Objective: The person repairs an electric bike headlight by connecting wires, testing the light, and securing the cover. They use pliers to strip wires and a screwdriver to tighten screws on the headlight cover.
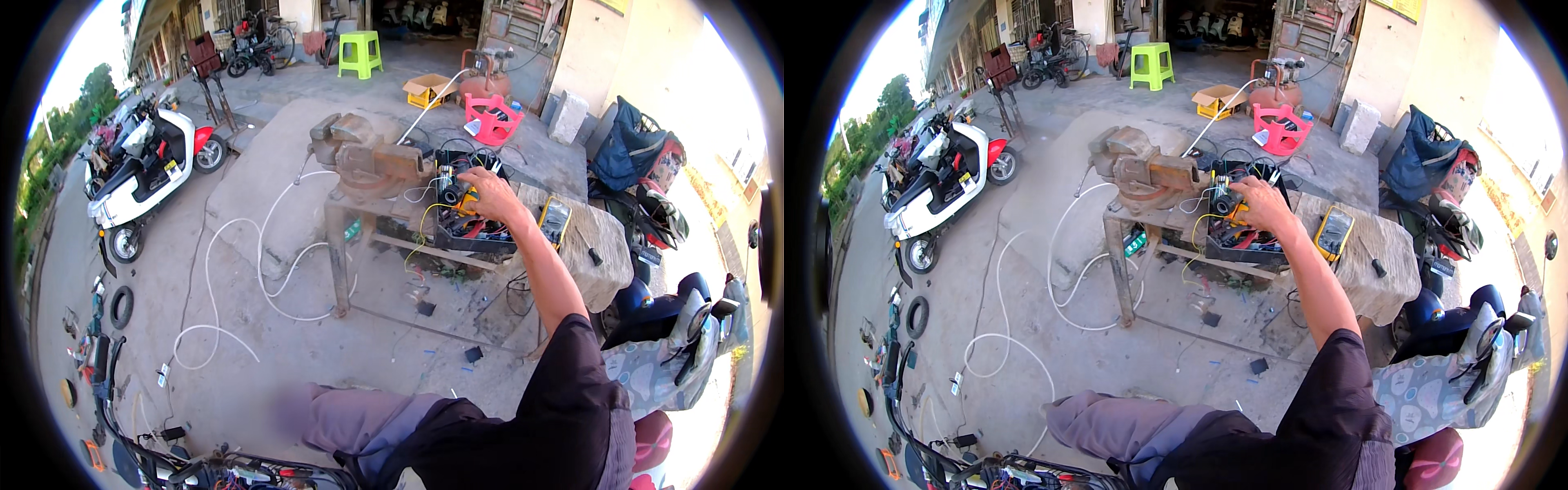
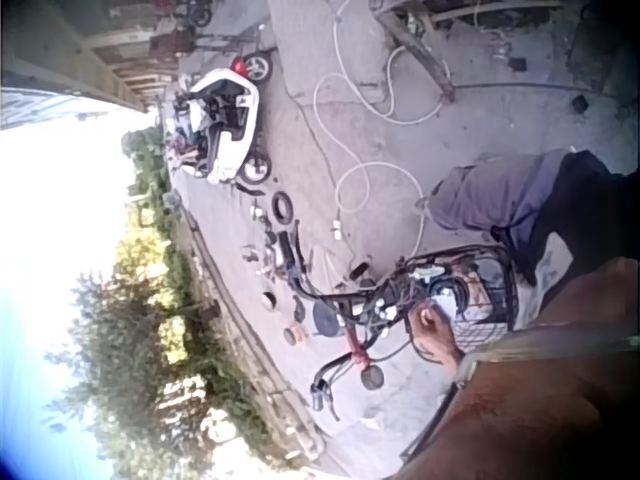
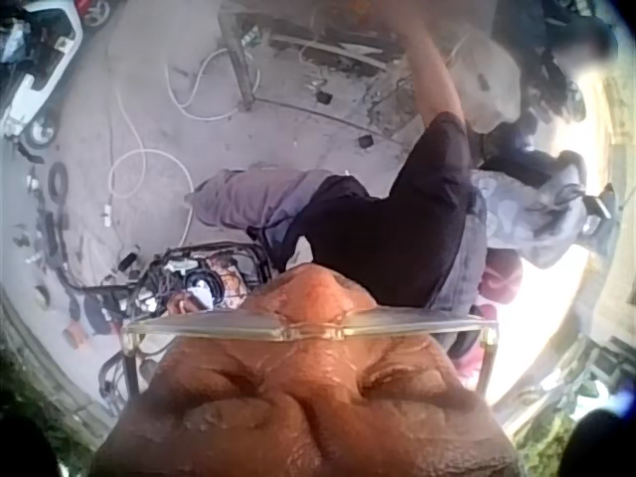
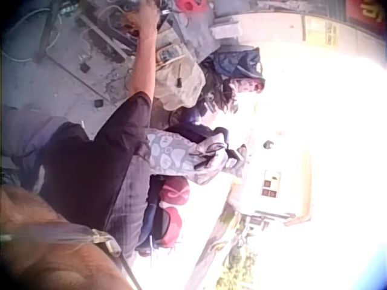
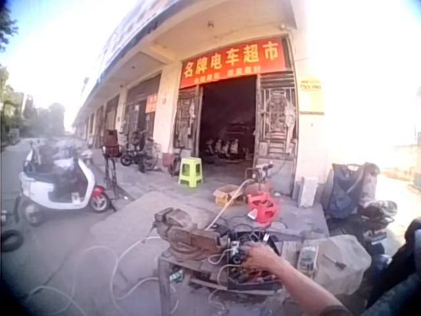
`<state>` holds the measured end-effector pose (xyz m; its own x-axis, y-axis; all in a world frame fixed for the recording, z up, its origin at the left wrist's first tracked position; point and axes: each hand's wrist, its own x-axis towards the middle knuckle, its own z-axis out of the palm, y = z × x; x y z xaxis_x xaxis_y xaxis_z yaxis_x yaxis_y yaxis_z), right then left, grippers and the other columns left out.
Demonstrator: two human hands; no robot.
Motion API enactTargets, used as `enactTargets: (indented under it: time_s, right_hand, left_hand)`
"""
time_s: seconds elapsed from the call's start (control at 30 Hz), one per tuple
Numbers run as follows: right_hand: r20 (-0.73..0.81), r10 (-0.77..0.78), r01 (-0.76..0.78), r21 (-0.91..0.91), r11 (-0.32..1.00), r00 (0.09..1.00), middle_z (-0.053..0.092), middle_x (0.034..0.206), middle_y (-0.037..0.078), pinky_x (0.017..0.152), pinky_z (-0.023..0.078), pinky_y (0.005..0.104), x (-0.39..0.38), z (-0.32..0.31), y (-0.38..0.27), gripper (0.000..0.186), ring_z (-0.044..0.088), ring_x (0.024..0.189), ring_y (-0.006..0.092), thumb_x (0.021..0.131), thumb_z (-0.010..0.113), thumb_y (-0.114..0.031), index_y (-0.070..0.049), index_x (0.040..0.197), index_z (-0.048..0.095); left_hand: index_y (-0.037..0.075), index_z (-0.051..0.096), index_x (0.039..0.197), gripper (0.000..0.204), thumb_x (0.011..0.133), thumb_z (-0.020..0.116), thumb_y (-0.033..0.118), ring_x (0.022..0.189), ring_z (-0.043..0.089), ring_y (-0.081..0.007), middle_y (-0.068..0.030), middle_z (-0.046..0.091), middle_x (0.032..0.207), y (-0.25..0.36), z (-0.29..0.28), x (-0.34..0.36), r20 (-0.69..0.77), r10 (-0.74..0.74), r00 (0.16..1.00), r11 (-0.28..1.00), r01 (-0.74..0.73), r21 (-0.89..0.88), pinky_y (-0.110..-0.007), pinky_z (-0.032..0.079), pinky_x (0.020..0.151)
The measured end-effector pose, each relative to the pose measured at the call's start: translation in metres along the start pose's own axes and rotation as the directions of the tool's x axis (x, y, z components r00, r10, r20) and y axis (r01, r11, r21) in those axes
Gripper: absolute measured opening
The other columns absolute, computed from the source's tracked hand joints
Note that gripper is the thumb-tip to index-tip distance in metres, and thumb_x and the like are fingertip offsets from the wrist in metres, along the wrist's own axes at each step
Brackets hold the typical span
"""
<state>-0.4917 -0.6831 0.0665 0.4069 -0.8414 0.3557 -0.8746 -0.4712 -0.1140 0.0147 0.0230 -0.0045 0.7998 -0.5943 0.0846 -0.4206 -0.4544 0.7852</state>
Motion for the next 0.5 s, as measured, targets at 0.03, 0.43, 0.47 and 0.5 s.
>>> enactTargets:
  time_s: [0.03,0.43,0.47,0.5]
  right_hand:
    - [0.025,-0.001,0.001,0.008,1.0,1.0,0.069,0.15,0.014,0.115,0.057,0.0508,0.006,0.006,-0.002,0.064,0.068,0.138,0.0387,0.085,0.085,-0.019,-0.009,0.148,0.073]
    - [-0.032,0.037,-0.03,0.198,0.98,0.999,0.067,0.148,0.023,0.115,0.055,0.0497,0.028,0.036,0.051,0.056,0.067,0.136,0.0459,0.094,0.077,-0.008,-0.004,0.148,0.065]
    - [-0.069,0.048,-0.031,0.226,0.974,0.996,0.067,0.147,0.024,0.115,0.055,0.0503,0.025,0.04,0.053,0.055,0.068,0.134,0.0464,0.094,0.077,-0.006,-0.004,0.148,0.065]
    - [-0.177,0.064,-0.029,0.193,0.981,0.982,0.067,0.147,0.025,0.112,0.056,0.0519,0.023,0.046,0.053,0.055,0.07,0.131,0.0469,0.094,0.074,-0.002,-0.004,0.148,0.065]
  left_hand:
    - [-0.001,0.075,0.116,0.012,0.104,0.074,0.002,0.103,0.073,-0.0252,-0.0139,0.077,0.115,0.002,-0.001,0.001,0.004,0.041,0.999,0.999,-0.042,0.016,-0.037,0.061,0.086]
    - [-0.001,0.076,0.118,0.015,0.104,0.074,0.004,0.106,0.072,-0.0255,-0.0138,0.076,0.117,0.005,-0.003,0.0,0.012,0.005,1.0,1.0,-0.006,0.024,-0.038,0.061,0.087]
    - [0.0,0.075,0.121,0.019,0.103,0.077,0.005,0.11,0.072,-0.0269,-0.0152,0.075,0.122,0.003,-0.003,0.001,0.02,-0.061,0.998,0.998,0.061,0.015,-0.039,0.061,0.09]
    - [0.0,0.074,0.125,0.024,0.102,0.079,0.005,0.114,0.071,-0.0283,-0.0166,0.074,0.127,0.002,-0.003,0.002,0.029,-0.127,0.991,0.992,0.127,0.007,-0.041,0.061,0.094]
